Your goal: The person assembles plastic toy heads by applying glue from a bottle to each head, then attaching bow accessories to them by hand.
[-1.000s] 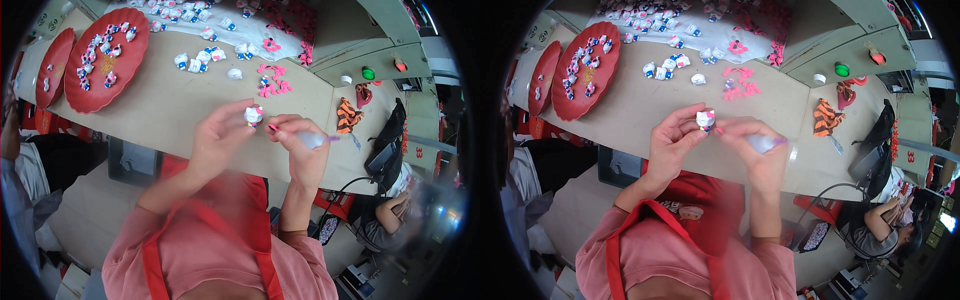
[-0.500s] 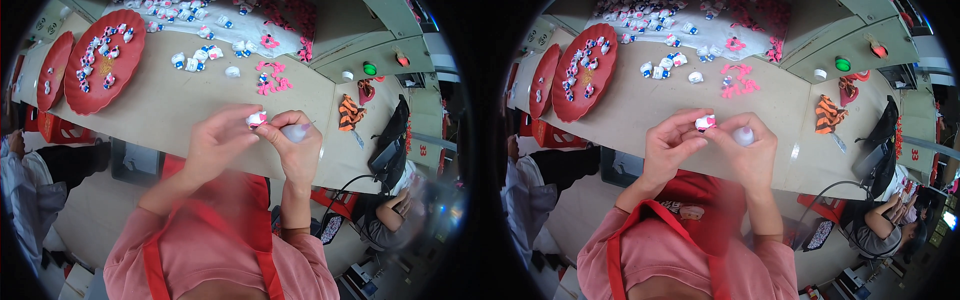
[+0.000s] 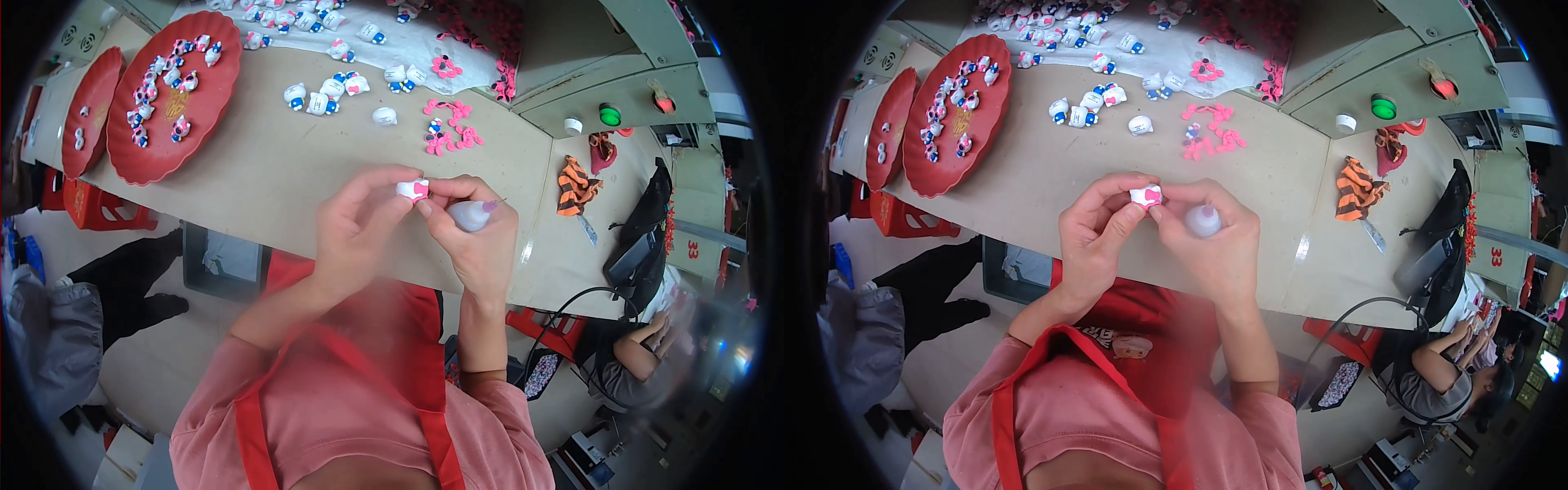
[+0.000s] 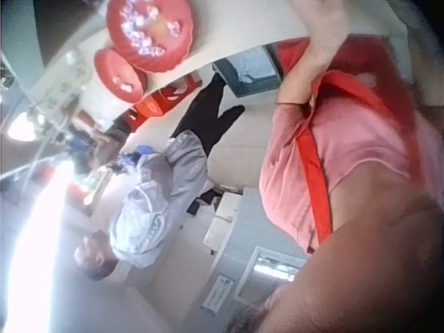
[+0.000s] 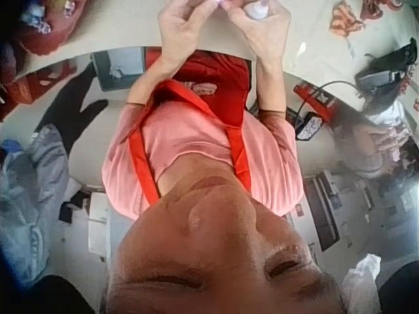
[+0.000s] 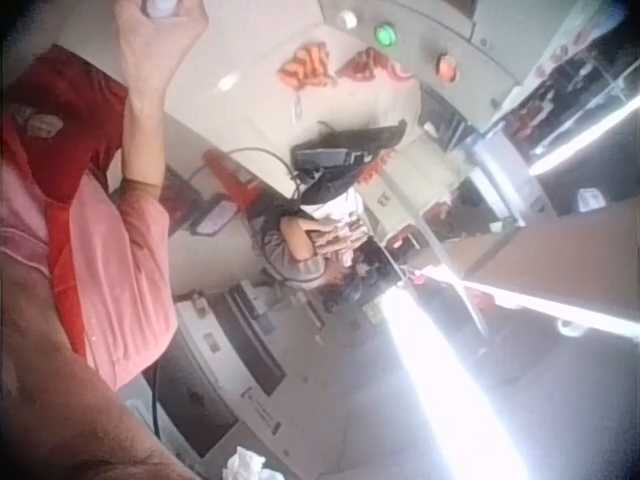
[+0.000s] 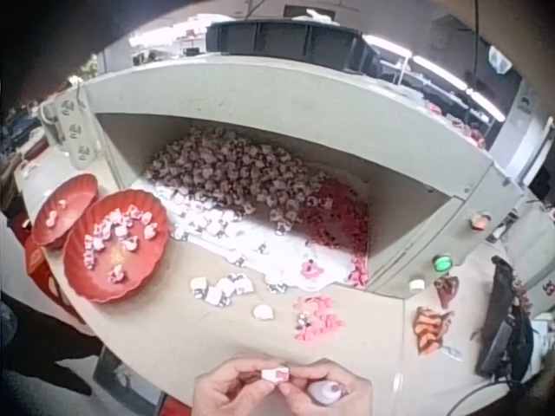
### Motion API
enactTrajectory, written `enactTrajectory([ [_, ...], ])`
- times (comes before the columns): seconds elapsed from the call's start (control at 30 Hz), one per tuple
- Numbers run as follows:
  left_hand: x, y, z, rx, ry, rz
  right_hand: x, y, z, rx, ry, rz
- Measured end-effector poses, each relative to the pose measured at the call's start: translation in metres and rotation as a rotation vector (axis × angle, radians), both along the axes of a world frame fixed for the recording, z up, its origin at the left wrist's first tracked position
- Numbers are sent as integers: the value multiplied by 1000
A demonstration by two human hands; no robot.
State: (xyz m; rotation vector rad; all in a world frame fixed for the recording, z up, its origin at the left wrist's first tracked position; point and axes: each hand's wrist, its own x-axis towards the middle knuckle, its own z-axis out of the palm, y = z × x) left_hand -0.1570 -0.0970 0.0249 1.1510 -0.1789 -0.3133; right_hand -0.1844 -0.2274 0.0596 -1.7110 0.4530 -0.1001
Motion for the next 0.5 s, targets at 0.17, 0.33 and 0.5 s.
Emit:
enactTrajectory([
  [0.17, -1, -7, -4, 27, -47, 28, -1, -1, -5, 13, 6, -20],
  [0.33, -1, -8, -5, 60, -42, 14, 0, -7, -8, 46, 23, -17],
  [0.5, 0, -6, -2, 24, 53, -29, -1, -10, -7, 65, 10, -2],
])
